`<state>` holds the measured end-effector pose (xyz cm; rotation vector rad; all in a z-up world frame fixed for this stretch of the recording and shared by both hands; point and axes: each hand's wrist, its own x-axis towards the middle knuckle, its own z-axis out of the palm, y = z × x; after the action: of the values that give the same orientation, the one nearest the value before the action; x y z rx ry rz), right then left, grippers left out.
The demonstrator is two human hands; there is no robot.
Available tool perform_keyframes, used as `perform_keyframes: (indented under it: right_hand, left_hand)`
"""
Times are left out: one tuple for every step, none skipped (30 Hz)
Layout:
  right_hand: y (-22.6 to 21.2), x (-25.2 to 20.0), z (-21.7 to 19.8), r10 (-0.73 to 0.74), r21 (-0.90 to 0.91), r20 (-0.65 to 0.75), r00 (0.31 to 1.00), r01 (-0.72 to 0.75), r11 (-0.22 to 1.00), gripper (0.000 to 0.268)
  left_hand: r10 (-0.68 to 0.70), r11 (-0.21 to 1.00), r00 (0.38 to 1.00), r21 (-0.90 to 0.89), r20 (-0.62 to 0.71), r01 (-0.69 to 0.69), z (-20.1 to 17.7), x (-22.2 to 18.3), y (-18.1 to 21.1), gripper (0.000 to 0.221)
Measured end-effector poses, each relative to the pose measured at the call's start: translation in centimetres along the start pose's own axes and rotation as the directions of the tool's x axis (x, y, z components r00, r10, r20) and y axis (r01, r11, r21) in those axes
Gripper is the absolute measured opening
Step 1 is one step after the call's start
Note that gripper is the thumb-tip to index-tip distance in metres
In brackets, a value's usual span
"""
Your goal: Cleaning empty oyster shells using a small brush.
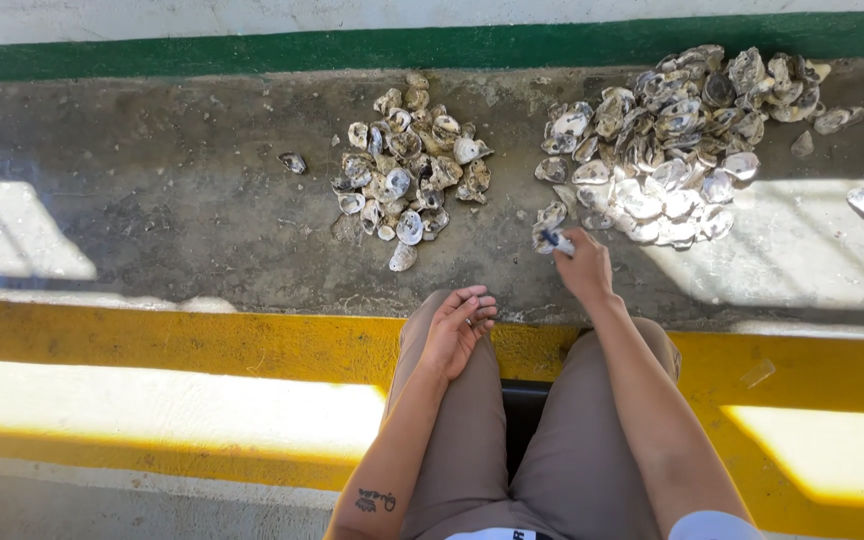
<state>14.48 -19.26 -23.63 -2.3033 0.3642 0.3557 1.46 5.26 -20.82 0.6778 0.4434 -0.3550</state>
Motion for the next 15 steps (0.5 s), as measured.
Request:
perform_keyframes:
  right_hand:
    - [-0.7, -2.0, -0.7, 0.004, -0.002, 0.004, 1.000, -0.004, 1.000, 0.021]
    - [-1.6, -3.6, -1.5, -0.293, -0.120, 0.019, 0.956, 0.293, 0.948, 0.018]
    - [-2.4, -5.3, -2.3, -0.560, -0.226, 0.071, 0.826, 0.560, 0.797, 0.016]
    - [-3.2, -6.5, -3.3, -0.565, -0.229, 0.067, 0.822, 0.564, 0.793, 0.016]
    - [-4.1, -7.8, -4.3, -0.668, -0.202, 0.146, 0.730, 0.683, 0.702, 0.016]
    - [-4.6, -9.6, -5.2, -0.749, -0.160, 0.225, 0.623, 0.782, 0.603, 0.017]
    - [-5.2, -10.8, -6.1, -0.748, -0.162, 0.227, 0.623, 0.782, 0.602, 0.017]
    - [-6.0, -11.8, -7.0, -0.809, -0.171, 0.261, 0.527, 0.850, 0.499, 0.023]
    - [-6.9, -12.8, -7.9, -0.856, -0.176, 0.295, 0.424, 0.905, 0.388, 0.029]
    - [-7.1, -13.4, -8.5, -0.857, -0.180, 0.293, 0.424, 0.905, 0.386, 0.029]
    - [-7.3, -14.0, -9.0, -0.876, -0.197, 0.284, 0.390, 0.918, 0.344, 0.030]
    - [-7.2, -15.1, -9.5, -0.889, -0.209, 0.282, 0.361, 0.927, 0.310, 0.031]
    - [-7.2, -16.1, -10.1, -0.886, -0.207, 0.285, 0.366, 0.926, 0.316, 0.031]
    - [-7.7, -16.3, -10.8, -0.898, -0.233, 0.271, 0.345, 0.929, 0.287, 0.040]
    - [-8.3, -16.4, -11.5, -0.910, -0.259, 0.258, 0.324, 0.931, 0.258, 0.049]
  left_hand:
    - [-0.004, 1.000, 1.000, -0.002, -0.004, 0.004, 0.0, -0.4, -0.4, 0.029]
    - [0.011, 0.998, 1.000, 0.068, 0.011, -0.012, 0.0, -0.4, -0.7, 0.031]
    - [0.025, 0.990, 0.999, 0.138, 0.027, -0.029, 0.1, -0.5, -1.0, 0.033]
    - [0.032, 0.990, 0.999, 0.137, 0.033, -0.036, 1.3, -0.7, -0.4, 0.033]
    - [-0.050, 0.984, 0.999, 0.172, 0.003, 0.048, 2.5, -1.0, 0.3, 0.036]
    - [-0.136, 0.969, 0.990, 0.202, -0.036, 0.141, 3.5, -1.8, 0.6, 0.039]
    - [-0.137, 0.970, 0.990, 0.200, -0.036, 0.141, 4.2, -2.3, 0.5, 0.039]
    - [-0.172, 0.968, 0.983, 0.194, 0.064, 0.157, 5.0, -2.6, 0.7, 0.042]
    - [-0.205, 0.967, 0.965, 0.189, 0.164, 0.173, 5.7, -2.9, 0.8, 0.045]
    - [-0.203, 0.967, 0.965, 0.191, 0.168, 0.170, 6.5, -3.2, 1.1, 0.045]
    - [-0.210, 0.968, 0.952, 0.186, 0.224, 0.169, 7.2, -3.4, 1.3, 0.047]
    - [-0.222, 0.968, 0.936, 0.176, 0.272, 0.179, 7.9, -4.1, 1.2, 0.048]
    - [-0.228, 0.967, 0.936, 0.174, 0.269, 0.185, 8.0, -4.8, 0.9, 0.048]
    - [-0.226, 0.969, 0.934, 0.166, 0.275, 0.185, 8.3, -4.8, 1.0, 0.047]
    - [-0.224, 0.970, 0.933, 0.158, 0.281, 0.185, 8.6, -4.8, 1.1, 0.046]
